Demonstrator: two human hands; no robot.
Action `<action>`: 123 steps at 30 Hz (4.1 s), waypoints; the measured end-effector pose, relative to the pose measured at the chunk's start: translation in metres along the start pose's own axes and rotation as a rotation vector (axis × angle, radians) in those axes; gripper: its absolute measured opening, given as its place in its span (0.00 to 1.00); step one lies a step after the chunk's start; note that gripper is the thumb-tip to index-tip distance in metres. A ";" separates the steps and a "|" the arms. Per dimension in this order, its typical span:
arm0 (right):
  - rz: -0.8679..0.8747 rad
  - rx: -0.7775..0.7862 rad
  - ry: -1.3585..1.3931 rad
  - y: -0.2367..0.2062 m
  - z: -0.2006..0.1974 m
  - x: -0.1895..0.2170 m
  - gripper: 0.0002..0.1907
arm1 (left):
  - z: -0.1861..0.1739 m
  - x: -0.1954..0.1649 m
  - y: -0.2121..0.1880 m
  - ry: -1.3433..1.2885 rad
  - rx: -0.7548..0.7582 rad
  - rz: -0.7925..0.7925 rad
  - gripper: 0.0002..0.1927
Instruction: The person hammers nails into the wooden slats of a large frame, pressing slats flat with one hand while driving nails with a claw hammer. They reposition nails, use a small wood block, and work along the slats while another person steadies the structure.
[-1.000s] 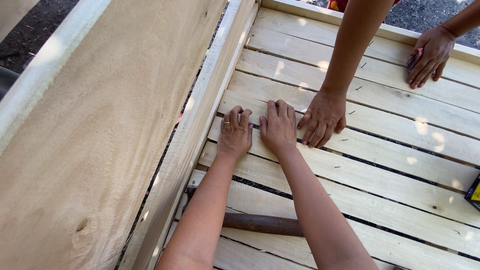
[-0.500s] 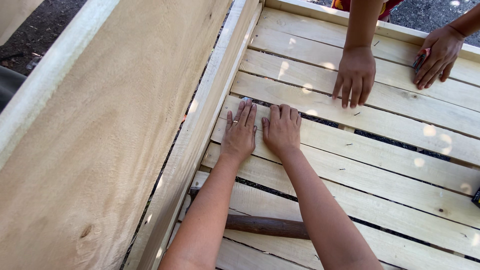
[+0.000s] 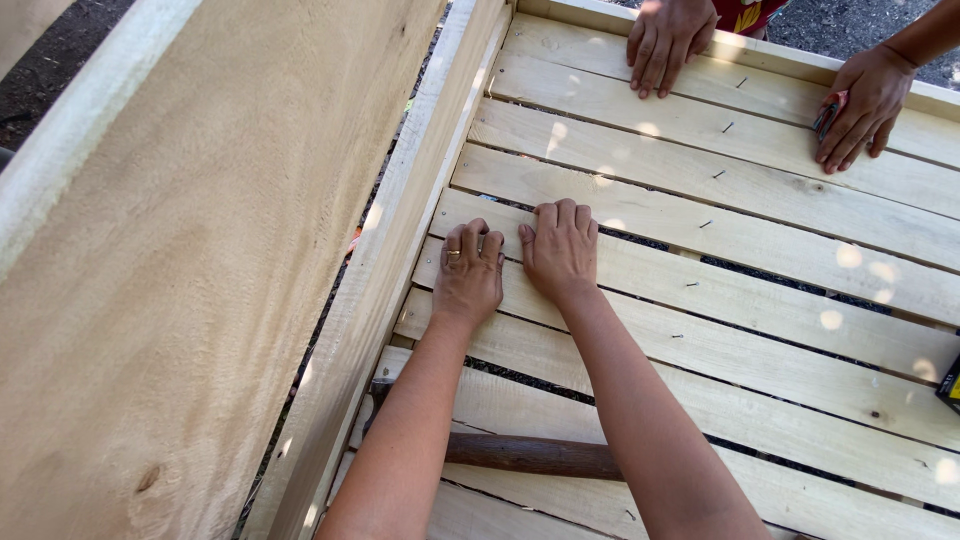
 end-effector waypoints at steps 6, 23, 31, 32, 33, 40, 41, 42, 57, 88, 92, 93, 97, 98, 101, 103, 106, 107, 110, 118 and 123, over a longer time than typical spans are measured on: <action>0.025 0.050 0.002 0.007 0.005 -0.003 0.15 | 0.001 0.000 0.000 0.009 -0.001 0.015 0.16; 0.020 -0.112 0.180 -0.016 0.004 -0.011 0.15 | 0.002 -0.002 0.003 -0.004 0.078 0.000 0.24; 0.822 -0.070 -0.009 -0.079 -0.071 -0.137 0.35 | 0.004 -0.006 -0.005 0.013 0.107 -0.001 0.29; 0.891 -0.073 0.016 -0.088 -0.079 -0.155 0.38 | 0.004 -0.007 -0.007 0.014 0.111 0.001 0.29; 0.957 -0.078 0.045 -0.096 -0.086 -0.170 0.41 | 0.004 -0.008 -0.008 0.018 0.110 0.001 0.29; 1.068 -0.054 -0.033 -0.123 -0.117 -0.211 0.39 | 0.006 -0.011 -0.016 0.032 0.125 -0.014 0.29; 1.016 -0.037 -0.057 -0.118 -0.111 -0.203 0.39 | 0.007 -0.011 -0.017 0.035 0.132 -0.022 0.29; 0.962 -0.020 -0.081 -0.110 -0.103 -0.192 0.39 | 0.007 -0.011 -0.017 0.039 0.137 -0.031 0.29; 0.302 0.036 0.035 -0.062 -0.033 -0.050 0.37 | 0.001 -0.016 -0.012 0.055 0.162 -0.039 0.29; -0.008 -0.060 -0.036 -0.058 -0.022 -0.023 0.42 | -0.007 -0.019 -0.005 0.044 0.144 -0.021 0.30; -0.002 -0.043 -0.032 -0.060 -0.021 -0.022 0.42 | -0.006 -0.019 -0.008 0.047 0.128 -0.017 0.30; 0.000 -0.042 -0.044 -0.061 -0.021 -0.023 0.42 | -0.006 -0.020 -0.008 0.045 0.125 -0.020 0.30; 0.005 -0.051 -0.059 -0.063 -0.021 -0.024 0.41 | -0.005 -0.022 -0.010 0.038 0.130 -0.022 0.29; 0.007 -0.055 -0.057 -0.064 -0.021 -0.024 0.41 | -0.005 -0.022 -0.011 0.041 0.130 -0.022 0.30; 0.029 -0.030 -0.047 -0.065 -0.021 -0.023 0.41 | -0.006 -0.023 -0.011 0.043 0.133 -0.026 0.29; 0.033 -0.044 -0.034 -0.066 -0.022 -0.024 0.41 | -0.006 -0.024 -0.012 0.043 0.132 -0.027 0.29; 0.062 -0.033 -0.048 -0.067 -0.021 -0.024 0.42 | -0.006 -0.024 -0.013 0.043 0.131 -0.027 0.29; 0.074 -0.025 -0.058 -0.068 -0.021 -0.024 0.42 | -0.005 -0.024 -0.014 0.044 0.132 -0.029 0.29; 0.125 -0.044 -0.028 -0.069 -0.020 -0.025 0.44 | -0.005 -0.024 -0.014 0.047 0.134 -0.031 0.29; 0.141 -0.152 -0.034 -0.074 -0.022 -0.026 0.46 | -0.004 -0.024 -0.015 0.051 0.139 -0.040 0.29; 0.173 -0.129 -0.033 -0.075 -0.019 -0.029 0.47 | -0.006 -0.027 -0.015 0.056 0.147 -0.043 0.29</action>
Point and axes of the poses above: each hand's wrist, its own y-axis towards the middle knuckle, its own z-axis out of the palm, x = y × z, the point moved 2 cm from there along y, towards the middle knuckle, and after that the axes turned 6 degrees about x, right-handed, at the moved point
